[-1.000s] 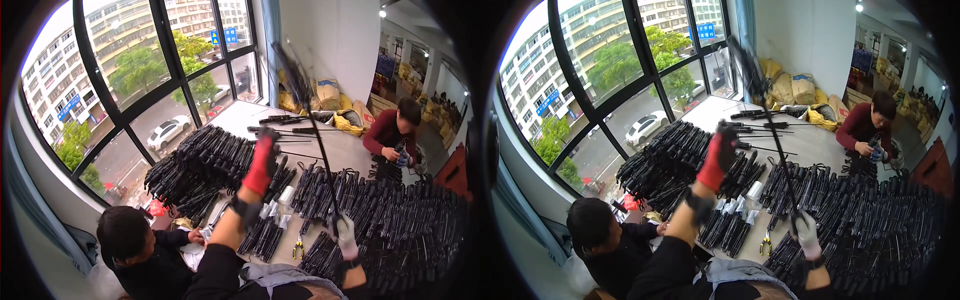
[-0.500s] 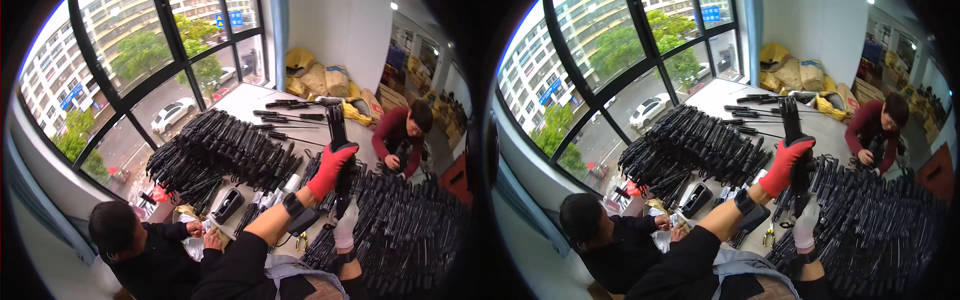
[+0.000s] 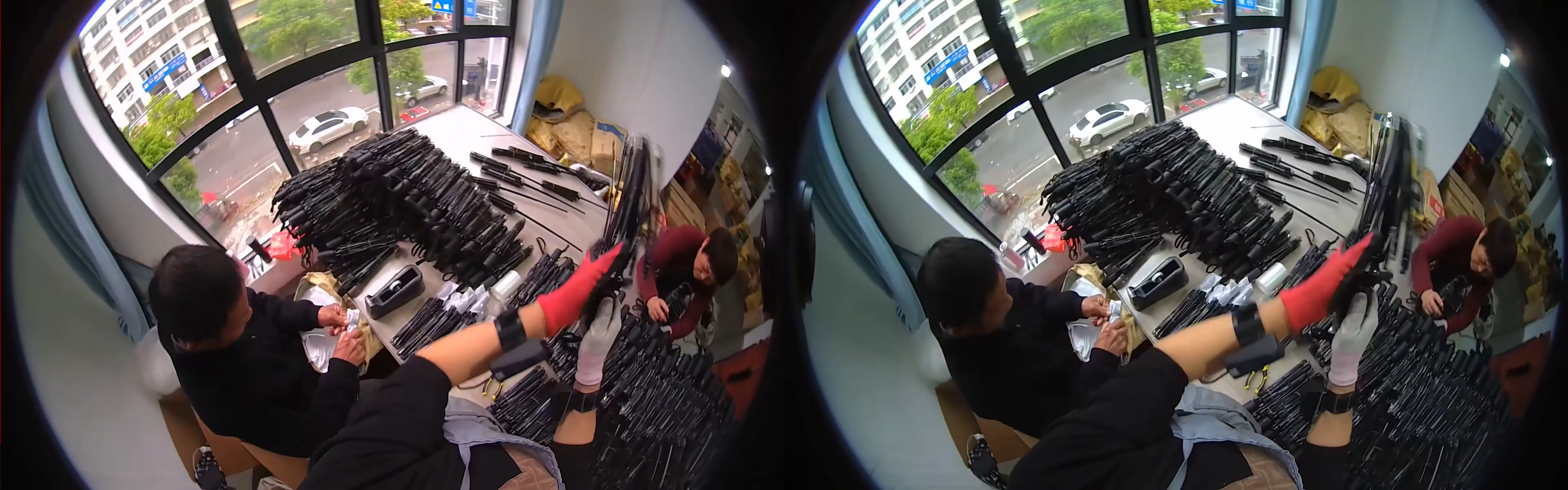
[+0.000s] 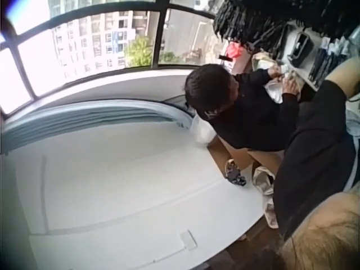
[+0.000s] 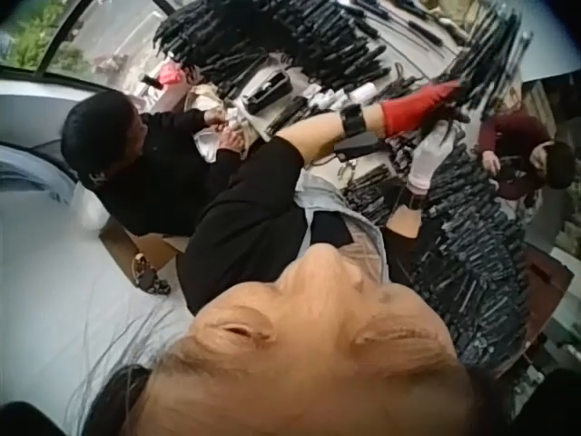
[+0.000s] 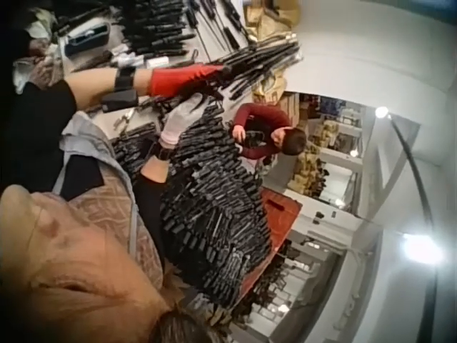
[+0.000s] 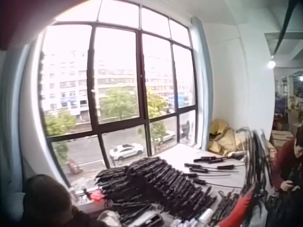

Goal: The person picks up an umbrella frame, opens and closes it to test it, and uses pliers to cut a wire. They then wrap a rubber band around the folded frame and place it back on the table before repeating the process.

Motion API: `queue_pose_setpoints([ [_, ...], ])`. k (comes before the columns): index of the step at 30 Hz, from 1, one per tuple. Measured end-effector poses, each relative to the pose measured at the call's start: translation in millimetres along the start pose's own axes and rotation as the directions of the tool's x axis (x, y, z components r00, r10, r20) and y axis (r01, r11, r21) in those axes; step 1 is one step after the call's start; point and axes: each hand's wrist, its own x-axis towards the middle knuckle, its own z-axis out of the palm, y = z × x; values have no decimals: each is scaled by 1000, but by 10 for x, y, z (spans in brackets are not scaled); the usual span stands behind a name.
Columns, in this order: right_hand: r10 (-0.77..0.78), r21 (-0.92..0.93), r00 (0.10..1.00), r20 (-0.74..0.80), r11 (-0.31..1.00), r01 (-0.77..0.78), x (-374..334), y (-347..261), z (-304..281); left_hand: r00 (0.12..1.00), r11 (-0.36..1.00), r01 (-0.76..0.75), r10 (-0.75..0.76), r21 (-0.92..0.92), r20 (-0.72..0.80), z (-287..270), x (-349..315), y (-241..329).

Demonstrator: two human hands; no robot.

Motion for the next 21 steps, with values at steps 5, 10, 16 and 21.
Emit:
queue_pose_setpoints([
  [5, -121, 360, 966, -228, 912, 199, -166, 413, 279, 978, 774, -135, 204, 618, -41, -38, -149, -220],
  [10, -407, -291, 902, -147, 889, 354, 6, 733, 163, 977, 769, -143, 211, 624, -36, -73, -122, -5],
  [16, -475, -341, 878, -58, 836, 430, -198, 480, 233, 971, 792, -172, 238, 586, -36, -315, -214, -206],
  [21, -42, 253, 999, 28, 967, 34, -741, 15, -267, 748, 262, -528, 594, 808, 296, -1045, 110, 566],
])
